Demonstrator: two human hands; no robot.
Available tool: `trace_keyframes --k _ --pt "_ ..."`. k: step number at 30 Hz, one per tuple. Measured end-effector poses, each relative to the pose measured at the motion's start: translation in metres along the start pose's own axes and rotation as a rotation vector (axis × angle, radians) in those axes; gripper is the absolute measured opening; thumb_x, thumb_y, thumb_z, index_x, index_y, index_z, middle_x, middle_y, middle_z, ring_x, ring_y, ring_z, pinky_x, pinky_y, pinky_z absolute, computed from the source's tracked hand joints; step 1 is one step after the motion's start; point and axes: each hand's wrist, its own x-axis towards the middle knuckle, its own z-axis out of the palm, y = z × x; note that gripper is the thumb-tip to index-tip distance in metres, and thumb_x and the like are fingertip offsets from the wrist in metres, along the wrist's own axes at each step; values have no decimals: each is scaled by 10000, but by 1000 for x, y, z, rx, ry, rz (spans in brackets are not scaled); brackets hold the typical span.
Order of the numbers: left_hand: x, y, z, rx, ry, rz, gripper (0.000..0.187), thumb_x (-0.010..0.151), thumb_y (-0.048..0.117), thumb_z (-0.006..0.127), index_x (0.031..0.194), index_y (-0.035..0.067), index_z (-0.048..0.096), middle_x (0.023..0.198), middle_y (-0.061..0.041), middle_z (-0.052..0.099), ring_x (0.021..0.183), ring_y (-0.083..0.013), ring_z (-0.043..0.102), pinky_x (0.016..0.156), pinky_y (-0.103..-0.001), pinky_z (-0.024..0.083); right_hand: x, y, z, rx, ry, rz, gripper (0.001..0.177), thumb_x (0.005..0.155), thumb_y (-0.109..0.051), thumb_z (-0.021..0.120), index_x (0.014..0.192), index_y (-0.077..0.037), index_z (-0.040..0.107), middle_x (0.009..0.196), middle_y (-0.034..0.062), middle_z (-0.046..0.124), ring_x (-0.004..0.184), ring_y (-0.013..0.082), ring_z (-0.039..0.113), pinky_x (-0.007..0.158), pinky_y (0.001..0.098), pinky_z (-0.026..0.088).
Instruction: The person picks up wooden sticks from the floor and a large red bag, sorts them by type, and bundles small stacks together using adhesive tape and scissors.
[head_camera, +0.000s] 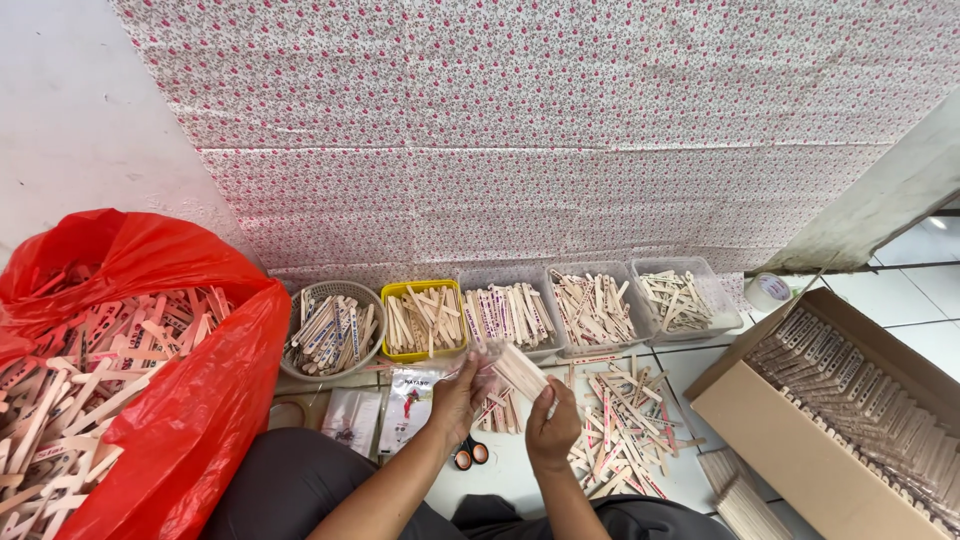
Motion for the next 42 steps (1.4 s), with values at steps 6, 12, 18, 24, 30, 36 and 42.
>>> trace_keyframes --k 6,12,18,24,30,36,42 --pt "6 -7 -1 -162 -83 35 433 914 155 711 1324 27 654 968 -164 770 696 -175 718 553 -234 601 -14 -33 13 5 24 499 231 1062 -217 504 1159 -63 646 817 59 687 528 176 575 498 318 426" --pt "-1 -25 0 -27 -286 75 347 800 28 814 1138 32 733 1048 -122 778 913 -246 734 818 -388 618 -12 -52 11 139 -144 828 254 1030 -319 495 1134 -144 648 949 32 741 774 177 668 703 320 504" --pt "-19 -22 2 593 -311 91 438 890 534 643 1167 209 741 1017 21 746 907 -109 627 685 -289 460 -19 -47 14 299 -301 943 328 1029 -369 456 1219 -129 575 993 72 655 871 164 603 769 311 492" --pt "-35 6 15 439 -375 -28 714 765 624 640 1330 190 599 1299 -30 697 1275 -187 585 1155 -404 389 -2 -49 11 248 -345 954 275 1037 -332 471 1194 -141 592 1074 49 717 952 173 668 840 305 499" --pt "33 -11 -13 -159 -3 76 209 841 161 814 992 71 703 942 -82 752 793 -187 693 657 -301 604 -16 -36 15 309 -364 965 270 1037 -345 480 1161 -135 595 941 43 700 754 129 622 682 295 505" --pt "15 -13 0 -209 62 175 269 777 -43 808 1012 36 703 942 -135 769 792 -251 715 722 -370 581 -9 -48 15 238 -748 883 365 1012 -459 417 1248 -191 489 640 68 637 530 214 583 548 364 410" --pt "24 6 -3 -244 88 42 269 759 -36 805 1011 44 750 964 -146 783 822 -231 744 780 -376 611 9 -15 4 754 -1060 654 639 986 -207 644 1574 -163 397 832 1 546 776 104 600 727 245 465"
